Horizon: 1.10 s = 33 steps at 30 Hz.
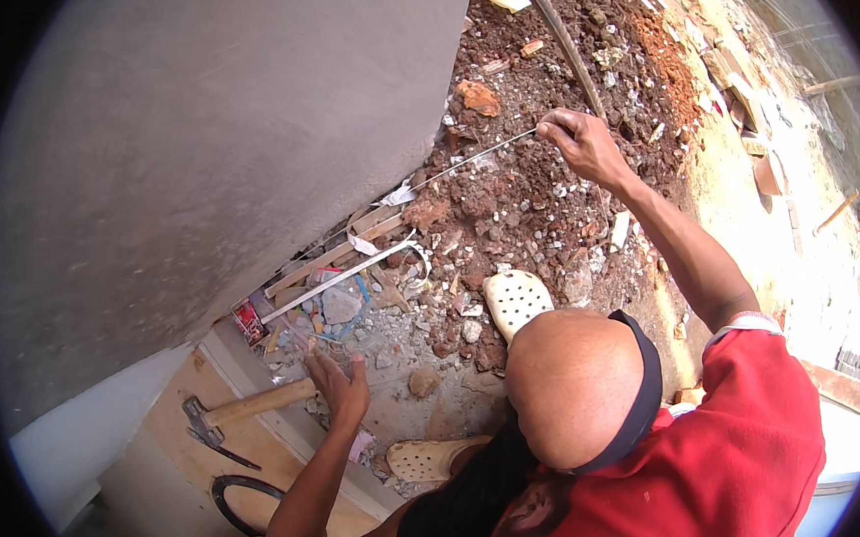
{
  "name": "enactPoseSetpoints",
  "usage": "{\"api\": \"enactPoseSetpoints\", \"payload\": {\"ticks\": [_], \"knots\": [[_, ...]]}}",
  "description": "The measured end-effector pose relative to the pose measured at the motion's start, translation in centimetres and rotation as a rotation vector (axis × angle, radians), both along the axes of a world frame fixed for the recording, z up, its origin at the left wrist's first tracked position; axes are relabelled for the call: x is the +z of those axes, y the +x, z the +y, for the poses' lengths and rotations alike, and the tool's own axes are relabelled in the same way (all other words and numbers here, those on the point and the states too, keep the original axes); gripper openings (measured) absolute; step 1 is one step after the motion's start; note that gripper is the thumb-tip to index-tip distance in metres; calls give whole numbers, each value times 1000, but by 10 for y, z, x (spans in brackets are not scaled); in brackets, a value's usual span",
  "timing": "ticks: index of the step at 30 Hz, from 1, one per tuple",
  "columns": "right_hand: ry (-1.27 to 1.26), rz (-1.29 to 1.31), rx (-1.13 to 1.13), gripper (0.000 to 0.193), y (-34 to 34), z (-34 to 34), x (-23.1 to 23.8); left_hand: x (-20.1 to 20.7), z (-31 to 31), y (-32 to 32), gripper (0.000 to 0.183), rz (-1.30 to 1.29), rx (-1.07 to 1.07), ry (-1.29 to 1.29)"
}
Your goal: The person uses a hammer to break up soil and debris on a construction site, then measures and arranges tiles on the ground. They handle a string line and tiles while another person works nearby.
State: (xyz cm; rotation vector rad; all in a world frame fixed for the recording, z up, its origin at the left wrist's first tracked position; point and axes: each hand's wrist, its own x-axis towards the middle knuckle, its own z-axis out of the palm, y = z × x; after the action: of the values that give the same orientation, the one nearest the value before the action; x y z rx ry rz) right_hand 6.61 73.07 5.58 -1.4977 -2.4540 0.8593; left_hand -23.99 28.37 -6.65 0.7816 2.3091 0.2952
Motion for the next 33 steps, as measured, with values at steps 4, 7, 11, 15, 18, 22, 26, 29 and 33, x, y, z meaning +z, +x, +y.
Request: {"api": "enactPoseSetpoints", "payload": {"ticks": [4, 7, 11, 15, 18, 22, 26, 29, 33], "knots": [[160, -1, -176, 28, 82, 36, 9, 51, 38, -9, 81, 19, -270, 26], [139, 47, -159, 27, 129, 61, 0, 81, 80, -47, 68, -219, -390, -21], [8, 40, -320, 35, 144, 63, -21, 118, 148, -35, 54, -442, -456, 115], [234, -274, -180, 50, 178, 67, -38, 123, 219, -8, 48, -469, -613, 271], [400, -210, -485, 82, 151, 27, -63, 121, 248, 3, 47, -503, -632, 250], [130, -166, -702, 89, 115, -24, -80, 167, 273, 23, 49, -550, -688, 49], [101, 50, -838, 66, 113, -49, -96, 210, 265, 25, 49, -497, -790, -91], [24, 47, -802, 42, 146, -56, -67, 262, 253, 34, 49, -510, -729, -144], [-428, 316, -833, 26, 163, -42, 65, 345, 250, 63, 49, -507, -606, -202]]}}
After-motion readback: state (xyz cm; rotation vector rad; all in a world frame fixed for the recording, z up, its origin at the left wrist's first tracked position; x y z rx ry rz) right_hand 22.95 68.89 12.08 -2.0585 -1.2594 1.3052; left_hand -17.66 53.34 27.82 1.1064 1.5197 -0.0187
